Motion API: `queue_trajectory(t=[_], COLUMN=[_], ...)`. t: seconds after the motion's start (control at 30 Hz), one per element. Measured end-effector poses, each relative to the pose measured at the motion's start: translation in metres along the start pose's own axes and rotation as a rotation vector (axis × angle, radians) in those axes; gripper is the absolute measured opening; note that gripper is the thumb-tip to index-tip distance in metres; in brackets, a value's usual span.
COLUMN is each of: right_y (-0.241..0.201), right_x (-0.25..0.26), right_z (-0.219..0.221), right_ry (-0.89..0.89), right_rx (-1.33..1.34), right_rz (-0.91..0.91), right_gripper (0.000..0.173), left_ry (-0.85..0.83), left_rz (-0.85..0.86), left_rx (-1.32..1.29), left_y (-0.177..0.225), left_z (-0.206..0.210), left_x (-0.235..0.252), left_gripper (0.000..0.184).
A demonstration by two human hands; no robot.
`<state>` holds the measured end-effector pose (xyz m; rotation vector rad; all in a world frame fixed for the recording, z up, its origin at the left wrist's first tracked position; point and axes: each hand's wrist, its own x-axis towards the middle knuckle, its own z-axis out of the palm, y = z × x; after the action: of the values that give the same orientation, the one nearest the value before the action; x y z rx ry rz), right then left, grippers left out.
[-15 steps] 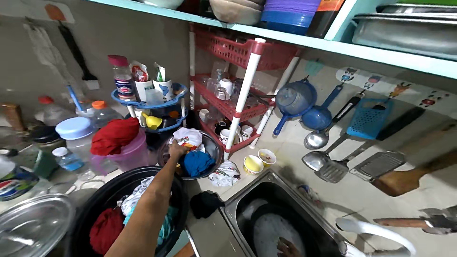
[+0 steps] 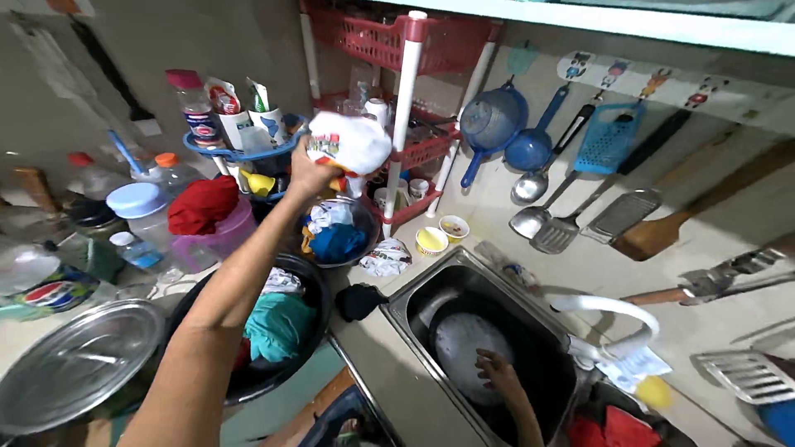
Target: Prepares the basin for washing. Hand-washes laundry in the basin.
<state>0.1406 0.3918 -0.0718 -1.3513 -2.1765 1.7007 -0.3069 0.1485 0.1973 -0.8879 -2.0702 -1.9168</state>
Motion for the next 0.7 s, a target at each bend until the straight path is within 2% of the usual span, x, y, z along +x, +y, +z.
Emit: queue_trajectory(t=[0.1,0.17,0.3,0.4,0.5,0.57,0.7], right_y=[0.003,0.002,0.003,0.013,0.023,0.031,0.044], right_x=[-0.009,-0.015,-0.024,-0.021,-0.019,-0.018,-0.021], right_z=[0.004,0.003,0.000,-0.003,-0.005,-0.009,-0.022], right_ry=[-0.070,-0.112,-0.116,-0.082,-0.060,-0.071,-0.065], right_rx=[-0.006,-0.015,0.016,0.057,-0.047,-0.136,-0.230], right_rz=[-0.077,-0.103,-0.137,-0.120,-0.060,-0.028,-0.001], right_gripper=[0.037,0.038,0.038,0.038,0.040,0.042,0.043], left_ry=[-0.039,-0.132,-0.383,-0.603,-0.840,-0.954,-1.140], left_rz=[0.107,0.131,0.110,0.038,-0.020,-0.120,-0.273], left_rx=[-0.168,-0.232,-0.170,-0.026,0.074,0.175,0.326], left_y=[0.055,0.085,0.103,0.076,0.014,-0.026,-0.079], left_z=[0.011,0.022,0.067,0.125,0.196,0.241,0.303], left_x=[-0.010,-0.024,-0.071,-0.128,-0.192,-0.236,-0.299], left_gripper=[0.084,0.085,0.089,0.092,0.082,0.078,0.086])
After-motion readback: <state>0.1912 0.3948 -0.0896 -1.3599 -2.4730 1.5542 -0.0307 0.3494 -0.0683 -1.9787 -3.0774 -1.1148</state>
